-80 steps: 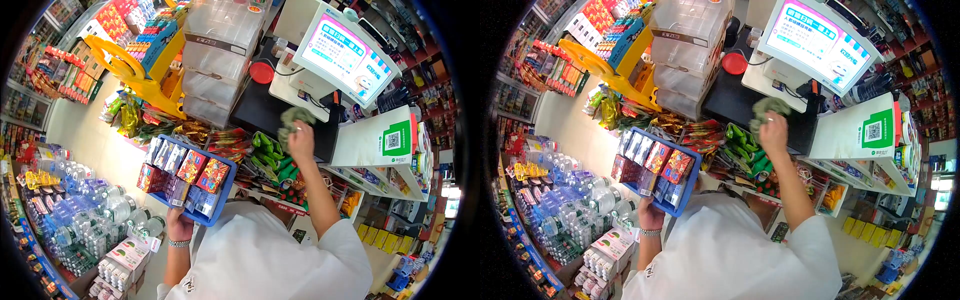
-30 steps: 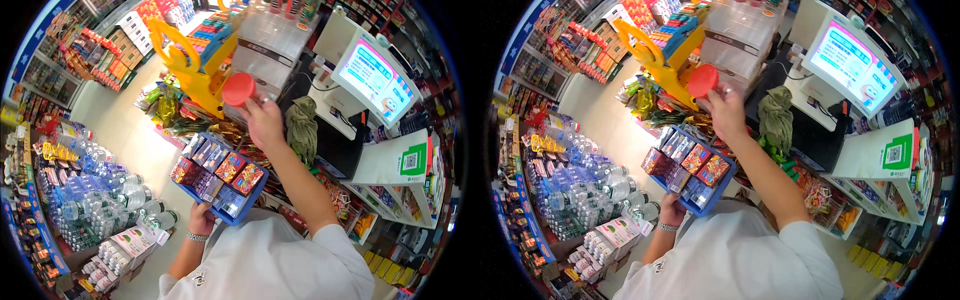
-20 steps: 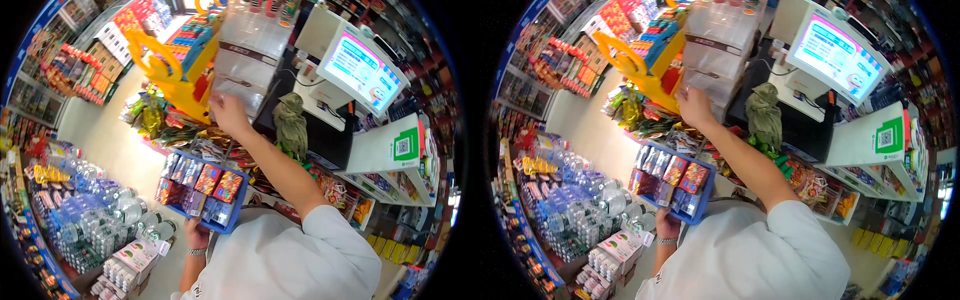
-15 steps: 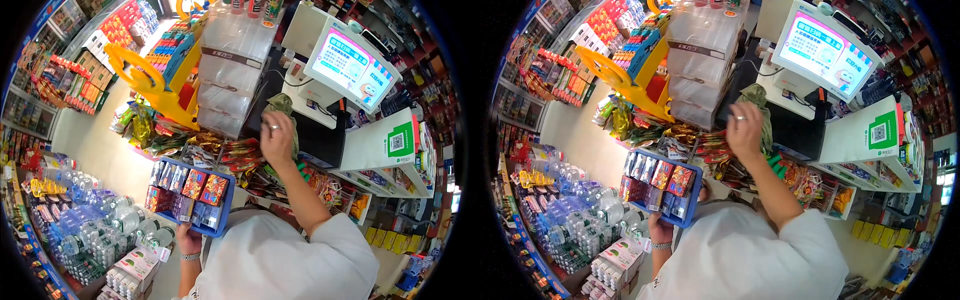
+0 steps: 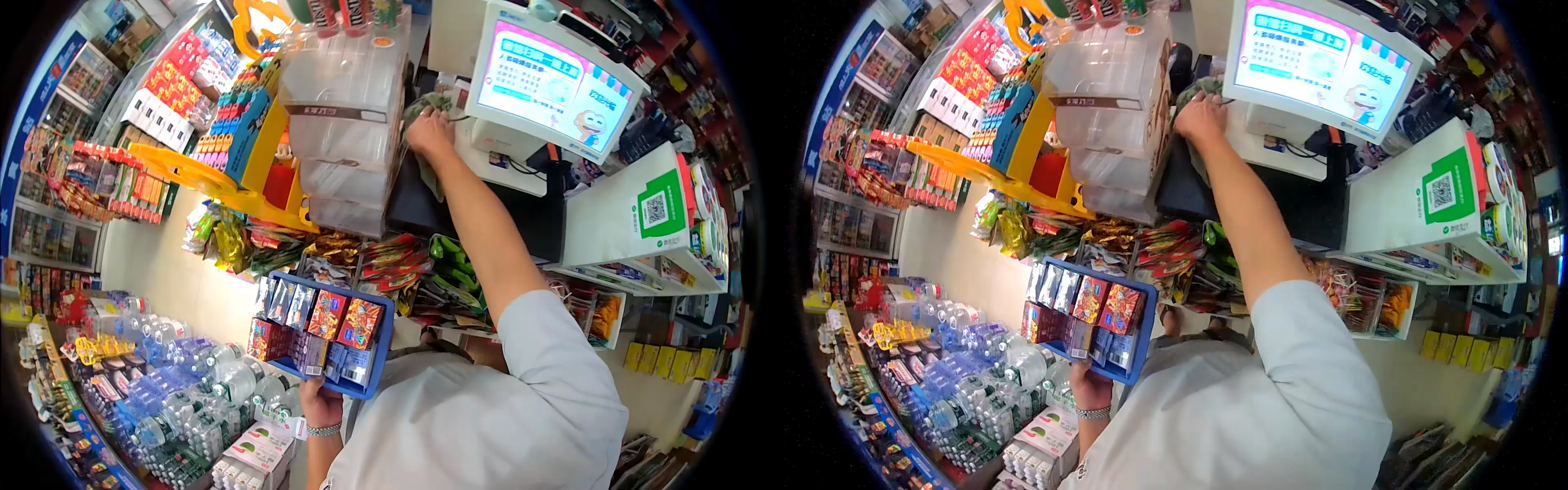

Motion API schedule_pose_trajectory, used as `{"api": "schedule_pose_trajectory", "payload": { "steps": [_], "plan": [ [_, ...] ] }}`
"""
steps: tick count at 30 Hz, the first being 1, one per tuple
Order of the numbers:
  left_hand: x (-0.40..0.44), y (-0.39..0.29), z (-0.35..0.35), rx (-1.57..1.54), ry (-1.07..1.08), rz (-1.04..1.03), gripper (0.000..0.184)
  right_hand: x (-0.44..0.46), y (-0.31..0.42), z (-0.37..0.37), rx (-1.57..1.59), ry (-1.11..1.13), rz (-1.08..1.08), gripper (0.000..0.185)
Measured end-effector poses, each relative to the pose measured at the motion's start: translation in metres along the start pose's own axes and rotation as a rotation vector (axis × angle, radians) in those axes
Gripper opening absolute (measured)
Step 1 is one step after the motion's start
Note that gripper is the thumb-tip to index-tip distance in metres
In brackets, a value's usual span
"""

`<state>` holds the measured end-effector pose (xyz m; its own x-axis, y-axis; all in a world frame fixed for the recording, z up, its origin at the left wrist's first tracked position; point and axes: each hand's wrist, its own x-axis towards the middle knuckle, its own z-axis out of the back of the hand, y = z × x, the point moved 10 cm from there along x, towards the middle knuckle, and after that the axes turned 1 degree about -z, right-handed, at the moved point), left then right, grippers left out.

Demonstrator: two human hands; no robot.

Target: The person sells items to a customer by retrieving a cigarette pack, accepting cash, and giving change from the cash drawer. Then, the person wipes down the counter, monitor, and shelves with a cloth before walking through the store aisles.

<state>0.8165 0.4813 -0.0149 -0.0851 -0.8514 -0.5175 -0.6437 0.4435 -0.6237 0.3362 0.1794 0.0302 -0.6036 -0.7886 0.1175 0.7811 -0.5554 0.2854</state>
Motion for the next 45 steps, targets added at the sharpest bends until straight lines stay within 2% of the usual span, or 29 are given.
{"api": "schedule_pose_trajectory", "payload": {
  "steps": [3,5,8,9,11,13,15,17,18,20,21,22,23,25,27,30,31,32,33,35,36,37,39,41,43,45],
  "plan": [
    [-0.004,0.005,0.012,-0.005,0.001,0.019,0.048,0.002,0.002,-0.006,-0.054,0.042,-0.001,0.050],
    [-0.005,0.006,0.013,-0.007,-0.011,0.017,0.048,0.001,-0.004,-0.015,0.046,0.079,-0.031,0.047],
    [-0.001,0.009,0.013,-0.003,-0.030,0.040,0.048,-0.069,0.026,-0.002,-0.418,0.162,0.384,0.034],
    [0.001,0.008,0.009,0.000,-0.003,0.059,0.048,-0.087,0.021,-0.012,-0.493,-0.002,0.434,0.031],
    [0.006,0.010,0.002,0.004,0.040,0.080,0.048,-0.142,0.007,0.000,-0.220,-0.080,0.373,0.025],
    [0.011,0.009,0.000,0.005,0.049,0.078,0.048,-0.198,0.003,0.032,-0.046,-0.120,0.496,0.020],
    [0.014,0.009,-0.006,0.004,0.076,0.067,0.048,-0.210,-0.009,0.057,0.012,-0.137,0.556,0.018],
    [0.013,0.009,-0.007,0.010,0.090,0.063,0.047,-0.195,-0.038,0.059,0.057,0.149,0.318,0.020],
    [0.012,0.009,-0.006,0.014,0.094,0.066,0.047,-0.185,-0.037,0.082,0.038,0.024,0.329,0.021],
    [0.010,0.009,-0.008,0.045,0.096,0.072,0.046,-0.167,-0.026,0.128,0.317,-0.401,0.329,0.022],
    [0.007,0.010,-0.009,0.067,0.089,0.068,0.046,-0.159,-0.015,0.129,0.332,-0.484,0.341,0.023],
    [0.005,0.011,-0.012,0.088,0.161,0.099,0.053,-0.140,-0.005,0.107,0.307,-0.278,0.241,0.025],
    [0.005,0.013,-0.009,0.111,0.180,0.126,0.053,-0.140,0.008,0.103,0.435,-0.010,0.165,0.032],
    [0.006,0.015,-0.003,0.100,0.175,0.176,0.053,-0.143,0.029,0.013,0.078,-0.168,0.358,0.044],
    [0.000,0.010,-0.023,0.156,0.180,0.195,0.053,-0.157,0.019,0.011,0.161,-0.190,0.442,0.039],
    [-0.001,0.012,-0.042,0.255,0.219,0.149,0.056,-0.188,-0.041,0.028,0.177,-0.125,0.409,0.037],
    [0.001,0.015,-0.045,0.258,0.219,0.156,0.056,-0.200,-0.066,0.043,0.023,-0.219,0.402,0.036],
    [0.001,0.021,-0.049,0.287,0.250,0.193,0.057,-0.202,-0.112,0.042,0.179,-0.226,0.291,0.038],
    [0.001,0.027,-0.055,0.316,0.283,0.227,0.058,-0.211,-0.138,0.059,0.037,-0.160,0.256,0.039],
    [-0.002,0.036,-0.074,0.283,0.234,0.216,0.053,-0.217,-0.206,0.080,-0.082,-0.210,0.075,0.035],
    [-0.003,0.041,-0.080,0.279,0.255,0.229,0.054,-0.216,-0.232,0.073,-0.281,-0.187,0.088,0.030],
    [-0.004,0.043,-0.085,0.273,0.274,0.242,0.054,-0.214,-0.252,0.082,-0.227,-0.090,0.020,0.033],
    [-0.006,0.054,-0.095,0.266,0.301,0.263,0.054,-0.212,-0.283,0.097,0.139,-0.163,-0.291,0.037],
    [-0.009,0.060,-0.106,0.267,0.289,0.235,0.053,-0.216,-0.264,0.102,-0.068,-0.322,-0.187,0.039],
    [-0.005,0.067,-0.116,0.287,0.336,0.268,0.052,-0.236,-0.233,0.112,-0.370,-0.270,-0.039,0.040],
    [-0.006,0.071,-0.137,0.286,0.371,0.271,0.052,-0.266,-0.231,0.113,-0.289,-0.273,-0.016,0.037]
  ]
}}
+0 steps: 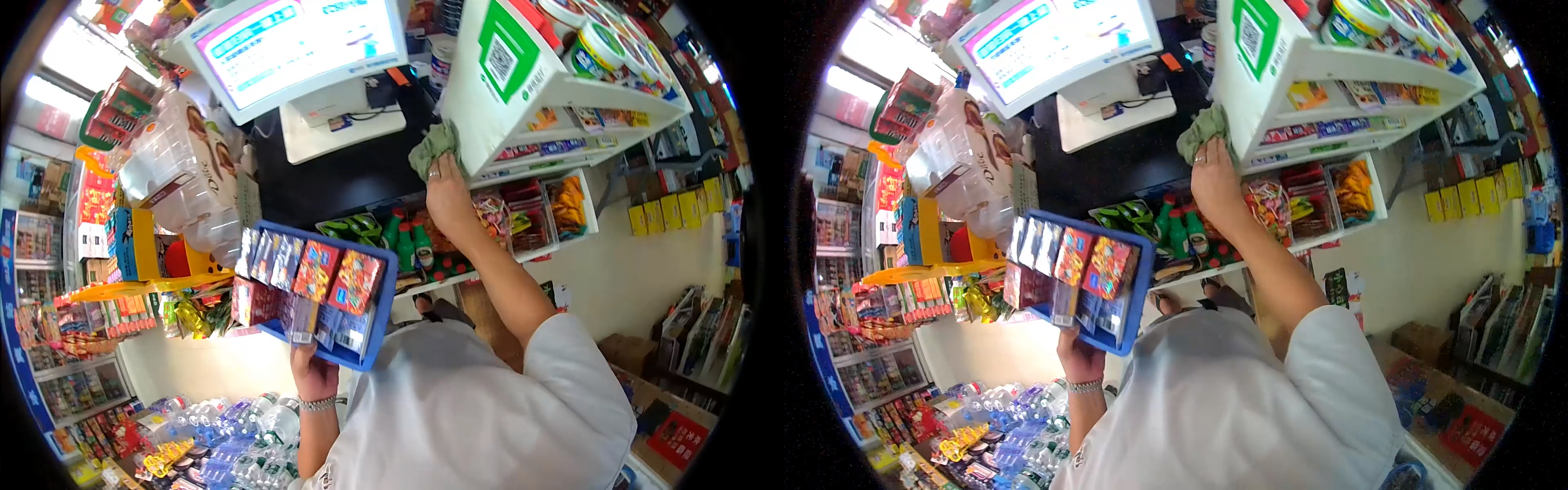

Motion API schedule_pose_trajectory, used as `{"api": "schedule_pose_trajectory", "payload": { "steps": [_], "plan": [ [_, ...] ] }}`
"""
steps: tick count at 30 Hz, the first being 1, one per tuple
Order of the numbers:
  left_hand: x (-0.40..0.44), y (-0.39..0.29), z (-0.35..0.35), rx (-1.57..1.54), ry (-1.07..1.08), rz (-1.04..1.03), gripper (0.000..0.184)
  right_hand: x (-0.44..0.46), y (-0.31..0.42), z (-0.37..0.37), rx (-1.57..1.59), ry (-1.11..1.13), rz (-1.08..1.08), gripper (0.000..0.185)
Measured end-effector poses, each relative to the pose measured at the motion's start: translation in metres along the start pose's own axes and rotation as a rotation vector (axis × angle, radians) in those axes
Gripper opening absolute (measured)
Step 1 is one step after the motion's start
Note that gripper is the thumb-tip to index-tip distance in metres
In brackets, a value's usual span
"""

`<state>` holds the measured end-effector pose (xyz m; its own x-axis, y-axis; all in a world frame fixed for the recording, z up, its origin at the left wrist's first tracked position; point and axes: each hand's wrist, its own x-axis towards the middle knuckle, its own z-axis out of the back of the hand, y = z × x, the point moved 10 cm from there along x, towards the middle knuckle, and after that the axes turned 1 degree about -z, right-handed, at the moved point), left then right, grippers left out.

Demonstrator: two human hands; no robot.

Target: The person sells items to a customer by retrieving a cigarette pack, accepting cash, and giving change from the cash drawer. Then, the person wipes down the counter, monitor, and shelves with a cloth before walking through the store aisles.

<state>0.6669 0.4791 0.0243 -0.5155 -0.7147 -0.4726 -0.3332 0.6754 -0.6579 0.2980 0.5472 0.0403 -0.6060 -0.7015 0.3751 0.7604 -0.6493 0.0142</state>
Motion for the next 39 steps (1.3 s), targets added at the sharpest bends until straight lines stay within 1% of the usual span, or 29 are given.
{"api": "schedule_pose_trajectory", "payload": {
  "steps": [1,3,4,6,7,9,10,11,12,14,16,17,18,19,20,22,24,25,26,27,29,31,32,34,35,36,37,38,39],
  "plan": [
    [0.004,0.001,-0.013,0.009,0.030,0.008,0.052,-0.014,-0.005,0.009,0.003,0.010,-0.014,0.037],
    [0.013,0.001,-0.033,0.019,0.046,-0.009,0.049,-0.036,-0.005,0.029,0.183,0.119,0.052,0.035],
    [0.015,0.001,-0.042,0.022,0.068,-0.021,0.048,-0.038,-0.009,0.045,0.186,0.117,0.044,0.035],
    [0.019,0.004,-0.055,0.045,0.108,0.005,0.048,-0.050,-0.026,0.031,0.596,0.509,-0.248,0.038],
    [0.024,0.007,-0.064,0.058,0.149,0.022,0.049,-0.044,-0.027,0.028,0.606,0.498,-0.250,0.038],
    [0.035,0.012,-0.071,0.075,0.159,0.029,0.049,-0.018,-0.031,0.062,0.652,-0.026,-0.198,0.040],
    [0.041,0.017,-0.079,0.080,0.172,0.043,0.048,-0.001,-0.028,0.038,0.588,-0.133,-0.130,0.042],
    [0.047,0.018,-0.086,0.096,0.146,0.016,0.046,0.018,-0.014,0.013,0.402,-0.090,-0.043,0.046],
    [0.051,0.022,-0.100,0.118,0.160,0.030,0.046,0.034,-0.013,-0.015,0.456,-0.022,-0.133,0.049],
    [0.058,0.022,-0.118,0.055,0.063,0.025,0.040,0.043,-0.006,-0.019,0.321,-0.013,-0.151,0.050],
    [0.075,0.022,-0.131,0.052,0.115,0.031,0.039,0.026,0.000,-0.013,0.268,-0.009,-0.074,0.041],
    [0.086,0.026,-0.129,0.046,0.094,0.033,0.037,0.013,-0.004,-0.005,0.264,-0.008,-0.082,0.041],
    [0.095,0.029,-0.140,0.035,0.078,0.029,0.035,0.000,-0.010,0.005,0.374,0.053,-0.055,0.035],
    [0.112,0.033,-0.145,-0.003,0.147,0.079,0.035,-0.013,-0.013,0.014,0.485,0.115,-0.025,0.029],
    [0.125,0.033,-0.137,0.026,0.094,0.004,0.037,-0.022,-0.020,0.022,0.478,0.108,-0.031,0.029],
    [0.138,0.041,-0.139,-0.011,-0.018,0.013,0.037,-0.047,-0.017,0.026,0.344,0.263,0.110,0.028],
    [0.145,0.042,-0.149,0.010,-0.039,-0.051,0.037,-0.081,-0.054,0.039,0.779,0.291,-0.217,0.029],
    [0.151,0.047,-0.152,0.008,0.004,-0.025,0.037,-0.105,-0.075,0.048,0.952,0.294,-0.399,0.029],
    [0.157,0.050,-0.148,0.008,-0.039,-0.042,0.036,-0.133,-0.096,0.053,1.121,0.298,-0.575,0.029],
    [0.155,0.054,-0.151,0.017,-0.045,-0.017,0.035,-0.177,-0.112,0.034,1.381,0.295,-0.794,0.033],
    [0.151,0.060,-0.151,0.028,-0.059,0.013,0.034,-0.228,-0.127,0.058,2.264,-0.135,-1.058,0.037],
    [0.150,0.074,-0.146,0.000,-0.070,0.061,0.031,-0.279,-0.149,0.075,2.236,-0.328,-1.204,0.040],
    [0.148,0.076,-0.143,0.017,-0.068,0.075,0.031,-0.294,-0.155,0.079,2.232,-0.347,-1.224,0.040],
    [0.153,0.075,-0.143,0.069,0.017,0.078,0.031,-0.332,-0.176,0.086,2.251,-0.561,-1.349,0.040],
    [0.168,0.076,-0.134,0.093,0.065,0.092,0.034,-0.356,-0.186,0.077,2.207,-0.643,-1.502,0.040],
    [0.153,0.069,-0.147,0.128,0.070,0.051,0.036,-0.375,-0.199,0.065,2.175,-0.711,-1.524,0.040],
    [0.155,0.067,-0.144,0.122,0.119,0.047,0.038,-0.380,-0.209,0.057,2.331,-0.733,-1.335,0.040],
    [0.145,0.065,-0.146,0.107,0.104,0.027,0.040,-0.386,-0.216,0.064,2.469,-0.750,-1.133,0.041],
    [0.144,0.071,-0.139,0.099,0.136,0.072,0.044,-0.395,-0.228,0.075,2.436,-0.815,-1.144,0.041]
  ]
}}
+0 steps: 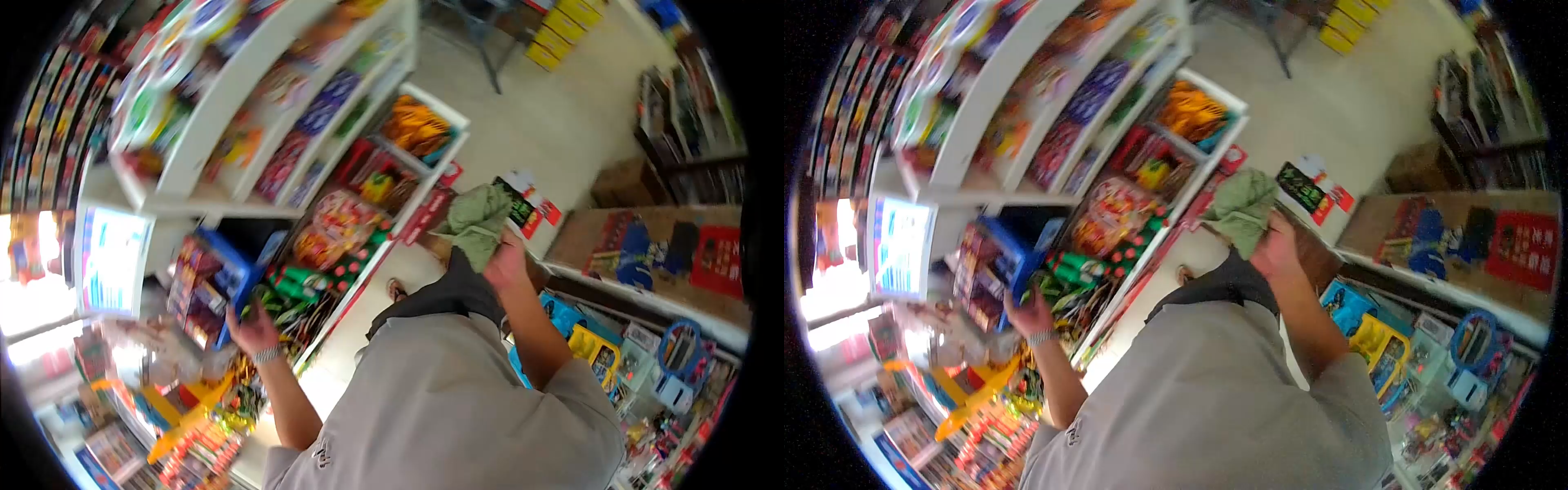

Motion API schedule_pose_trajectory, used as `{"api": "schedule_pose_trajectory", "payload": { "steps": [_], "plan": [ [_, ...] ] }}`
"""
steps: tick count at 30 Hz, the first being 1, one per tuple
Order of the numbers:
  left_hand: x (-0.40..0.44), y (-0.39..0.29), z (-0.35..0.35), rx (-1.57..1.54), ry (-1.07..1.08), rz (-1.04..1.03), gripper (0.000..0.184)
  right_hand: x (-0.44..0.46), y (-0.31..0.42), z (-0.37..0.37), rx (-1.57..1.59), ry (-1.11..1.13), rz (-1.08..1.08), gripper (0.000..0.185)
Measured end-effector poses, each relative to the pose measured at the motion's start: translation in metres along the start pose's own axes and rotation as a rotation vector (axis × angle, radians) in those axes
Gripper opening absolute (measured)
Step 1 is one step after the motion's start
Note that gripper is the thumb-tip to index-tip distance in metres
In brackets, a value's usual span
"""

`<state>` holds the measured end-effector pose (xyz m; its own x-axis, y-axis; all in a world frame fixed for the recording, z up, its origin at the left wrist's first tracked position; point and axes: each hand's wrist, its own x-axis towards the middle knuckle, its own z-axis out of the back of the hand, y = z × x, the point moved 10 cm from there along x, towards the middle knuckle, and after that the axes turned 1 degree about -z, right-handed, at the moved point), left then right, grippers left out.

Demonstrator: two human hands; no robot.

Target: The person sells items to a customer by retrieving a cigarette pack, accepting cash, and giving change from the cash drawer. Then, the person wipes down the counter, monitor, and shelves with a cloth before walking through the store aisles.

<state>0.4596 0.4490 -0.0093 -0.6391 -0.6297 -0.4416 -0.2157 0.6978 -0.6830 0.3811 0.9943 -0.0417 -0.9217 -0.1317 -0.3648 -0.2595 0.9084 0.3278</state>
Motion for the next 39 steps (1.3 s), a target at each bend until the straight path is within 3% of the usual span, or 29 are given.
{"api": "schedule_pose_trajectory", "payload": {
  "steps": [3,7,9,11,13,14,16,19,21,23,26,30,32,33,35,37,39],
  "plan": [
    [-0.040,0.014,0.015,0.134,-0.251,-0.172,0.070,0.007,0.048,-0.004,0.251,0.027,0.014,0.043],
    [-0.125,0.122,-0.063,0.531,0.010,-0.062,0.065,0.031,0.160,0.012,0.329,0.143,0.039,0.045],
    [-0.157,0.199,-0.086,0.743,0.028,0.019,0.060,0.044,0.216,0.013,0.366,0.163,0.124,0.048],
    [-0.163,0.301,-0.082,0.503,0.113,0.336,0.059,0.068,0.269,0.015,0.331,0.137,0.150,0.055],
    [-0.212,0.345,-0.178,0.805,0.322,0.377,0.058,0.073,0.290,0.040,0.141,-0.048,0.079,0.054],
    [-0.219,0.351,-0.209,0.777,0.313,0.363,0.058,0.075,0.302,0.039,0.106,-0.089,0.039,0.054],
    [-0.240,0.374,-0.274,0.896,0.563,0.407,0.057,0.073,0.332,0.019,0.069,-0.103,0.066,0.053],
    [-0.233,0.389,-0.347,0.963,0.722,0.204,0.052,0.087,0.375,0.002,0.047,-0.103,0.092,0.053],
    [-0.217,0.405,-0.379,0.983,0.718,0.155,0.049,0.108,0.393,0.000,0.085,-0.094,0.057,0.054],
    [-0.208,0.422,-0.413,0.946,0.607,0.226,0.048,0.133,0.406,-0.003,0.097,-0.083,0.014,0.055],
    [-0.172,0.478,-0.442,0.870,0.617,0.286,0.048,0.182,0.435,0.012,-0.025,-0.191,0.034,0.053],
    [-0.142,0.525,-0.536,0.926,0.592,0.299,0.046,0.244,0.473,-0.057,-0.276,-0.101,0.020,0.051],
    [-0.136,0.539,-0.603,0.847,0.765,0.281,0.047,0.275,0.491,-0.069,-0.251,-0.162,-0.027,0.049],
    [-0.129,0.528,-0.632,0.830,0.724,0.249,0.047,0.295,0.497,-0.082,-0.271,-0.131,-0.065,0.049],
    [-0.128,0.493,-0.696,0.901,0.852,0.139,0.047,0.340,0.501,-0.108,-0.283,-0.048,-0.113,0.050],
    [-0.109,0.466,-0.727,0.927,0.826,0.068,0.047,0.386,0.494,-0.147,-0.329,-0.047,-0.186,0.050],
    [-0.080,0.452,-0.745,0.928,0.765,0.008,0.048,0.440,0.478,-0.196,-0.409,0.136,-0.257,0.052]
  ]
}}
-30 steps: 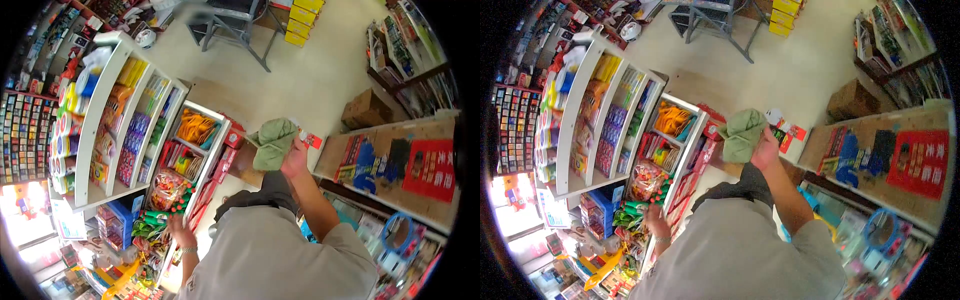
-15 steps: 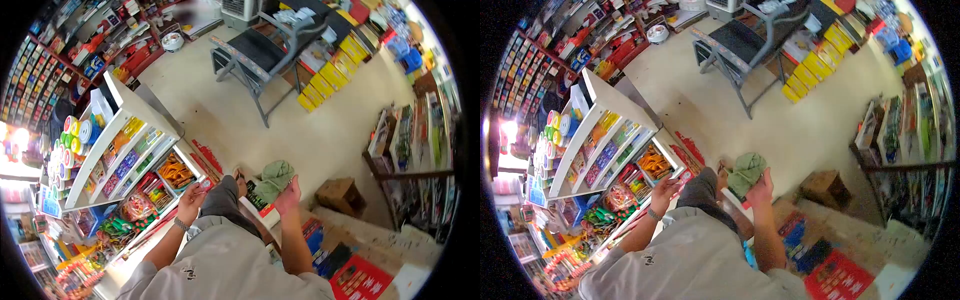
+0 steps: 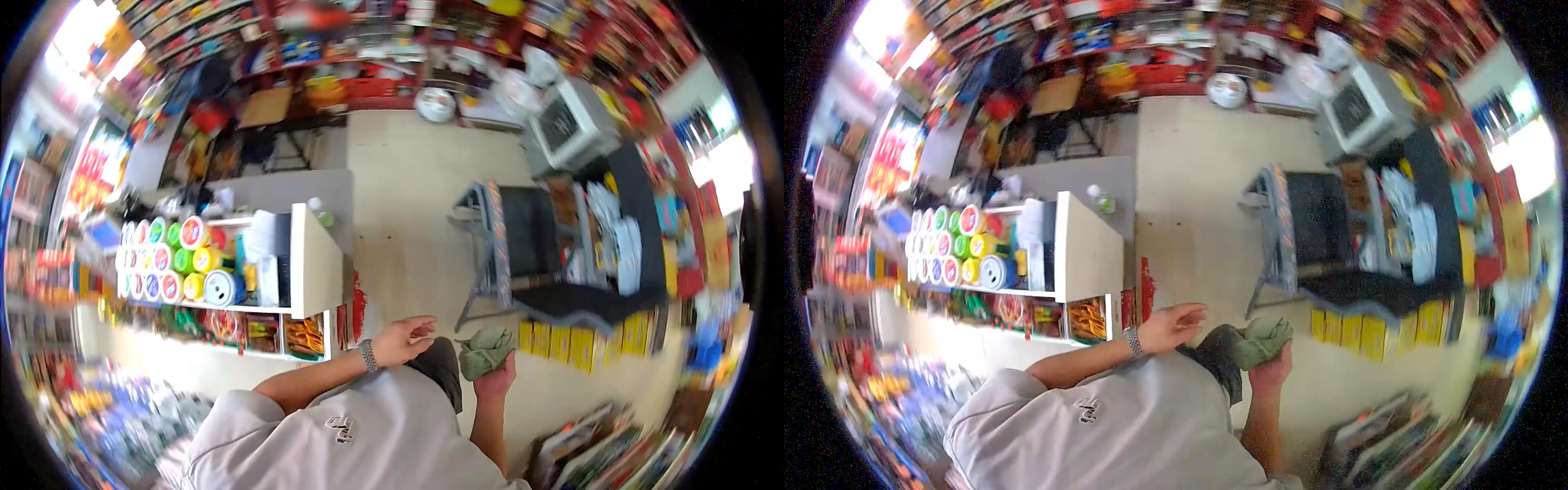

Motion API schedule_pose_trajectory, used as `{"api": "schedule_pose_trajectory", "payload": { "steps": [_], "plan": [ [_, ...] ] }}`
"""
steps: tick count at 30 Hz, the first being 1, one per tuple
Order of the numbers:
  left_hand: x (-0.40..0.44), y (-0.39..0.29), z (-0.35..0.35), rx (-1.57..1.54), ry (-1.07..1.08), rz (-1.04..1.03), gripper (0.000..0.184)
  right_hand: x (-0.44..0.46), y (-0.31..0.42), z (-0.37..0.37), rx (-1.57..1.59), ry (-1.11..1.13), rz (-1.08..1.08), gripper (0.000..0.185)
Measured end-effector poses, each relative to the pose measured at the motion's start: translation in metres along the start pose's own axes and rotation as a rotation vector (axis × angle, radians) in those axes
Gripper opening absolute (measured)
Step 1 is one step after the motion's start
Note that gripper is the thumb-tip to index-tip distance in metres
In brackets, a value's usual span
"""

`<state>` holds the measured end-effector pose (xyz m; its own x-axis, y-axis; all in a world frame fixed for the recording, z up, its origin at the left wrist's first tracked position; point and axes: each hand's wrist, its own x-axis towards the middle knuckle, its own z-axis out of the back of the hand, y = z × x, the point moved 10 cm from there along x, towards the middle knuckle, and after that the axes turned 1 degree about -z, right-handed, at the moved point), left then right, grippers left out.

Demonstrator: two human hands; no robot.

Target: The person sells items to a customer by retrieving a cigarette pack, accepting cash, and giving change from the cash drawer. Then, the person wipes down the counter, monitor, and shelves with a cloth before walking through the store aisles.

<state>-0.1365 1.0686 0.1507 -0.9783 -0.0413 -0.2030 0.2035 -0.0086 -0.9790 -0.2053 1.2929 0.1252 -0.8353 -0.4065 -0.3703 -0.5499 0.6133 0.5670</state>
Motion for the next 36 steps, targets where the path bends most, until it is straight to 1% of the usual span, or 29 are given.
{"api": "schedule_pose_trajectory", "payload": {
  "steps": [1,2,3,4,5,7,9,13,16,18,19,20,21,22,25,26,28,29,30,32,33,34,36],
  "plan": [
    [0.012,0.001,0.010,0.014,-0.036,0.017,0.049,0.029,0.002,-0.007,0.021,-0.043,-0.026,0.052],
    [0.024,0.002,0.019,0.032,-0.070,0.035,0.049,0.059,0.001,-0.015,-0.008,-0.008,-0.093,0.052],
    [0.040,0.009,0.031,-0.064,-0.129,0.009,0.049,0.093,0.003,-0.019,-0.005,-0.006,-0.117,0.052],
    [0.052,0.011,0.043,-0.076,-0.199,0.023,0.049,0.126,0.003,-0.024,0.000,-0.010,-0.138,0.051],
    [0.065,0.009,0.058,-0.106,-0.273,0.008,0.049,0.147,0.003,-0.058,-0.018,-0.041,-0.222,0.043],
    [0.094,0.008,0.087,-0.138,-0.397,-0.001,0.049,0.211,0.000,-0.081,-0.039,0.050,-0.316,0.044],
    [0.132,0.012,0.120,-0.214,-0.522,0.038,0.048,0.277,0.003,-0.105,-0.097,0.150,-0.383,0.044],
    [0.185,-0.013,0.198,-0.350,-0.776,0.032,0.048,0.391,0.006,-0.182,-0.167,0.183,-0.491,0.051],
    [0.189,-0.034,0.242,-0.339,-1.003,0.048,0.047,0.461,-0.008,-0.241,-0.229,0.255,-0.625,0.051],
    [0.191,-0.024,0.268,-0.379,-1.117,0.050,0.046,0.503,-0.029,-0.282,-0.369,0.301,-0.709,0.051],
    [0.188,-0.014,0.282,-0.402,-1.206,0.022,0.046,0.521,-0.041,-0.307,-0.404,0.410,-0.721,0.049],
    [0.186,-0.003,0.294,-0.428,-1.291,-0.001,0.046,0.541,-0.056,-0.327,-0.425,0.429,-0.745,0.049],
    [0.182,0.003,0.307,-0.415,-1.382,0.039,0.044,0.558,-0.073,-0.346,-0.436,0.445,-0.796,0.049],
    [0.186,0.005,0.320,-0.430,-1.412,0.038,0.044,0.572,-0.089,-0.362,-0.444,0.462,-0.845,0.049],
    [0.189,0.020,0.367,-0.425,-1.575,0.106,0.042,0.609,-0.136,-0.410,-0.532,0.554,-0.864,0.049],
    [0.193,0.026,0.389,-0.429,-1.602,0.091,0.042,0.618,-0.154,-0.428,-0.543,0.582,-0.875,0.049],
    [0.203,0.018,0.420,-0.445,-1.655,0.079,0.043,0.625,-0.174,-0.448,-0.477,0.515,-0.988,0.047],
    [0.209,0.011,0.438,-0.471,-1.657,0.085,0.043,0.631,-0.182,-0.462,-0.501,0.500,-0.990,0.047],
    [0.213,-0.002,0.451,-0.483,-1.678,0.085,0.043,0.639,-0.186,-0.474,-0.518,0.510,-1.005,0.047],
    [0.213,-0.025,0.492,-0.370,-1.702,0.075,0.043,0.651,-0.214,-0.500,-0.520,0.546,-1.082,0.046],
    [0.214,-0.024,0.505,-0.393,-1.722,0.010,0.043,0.663,-0.225,-0.509,-0.580,0.529,-1.054,0.046],
    [0.211,-0.025,0.518,-0.396,-1.754,0.015,0.043,0.670,-0.242,-0.523,-0.592,0.544,-1.080,0.046],
    [0.199,-0.025,0.539,-0.357,-1.866,0.090,0.042,0.681,-0.277,-0.545,-0.651,0.609,-1.203,0.045]
  ]
}}
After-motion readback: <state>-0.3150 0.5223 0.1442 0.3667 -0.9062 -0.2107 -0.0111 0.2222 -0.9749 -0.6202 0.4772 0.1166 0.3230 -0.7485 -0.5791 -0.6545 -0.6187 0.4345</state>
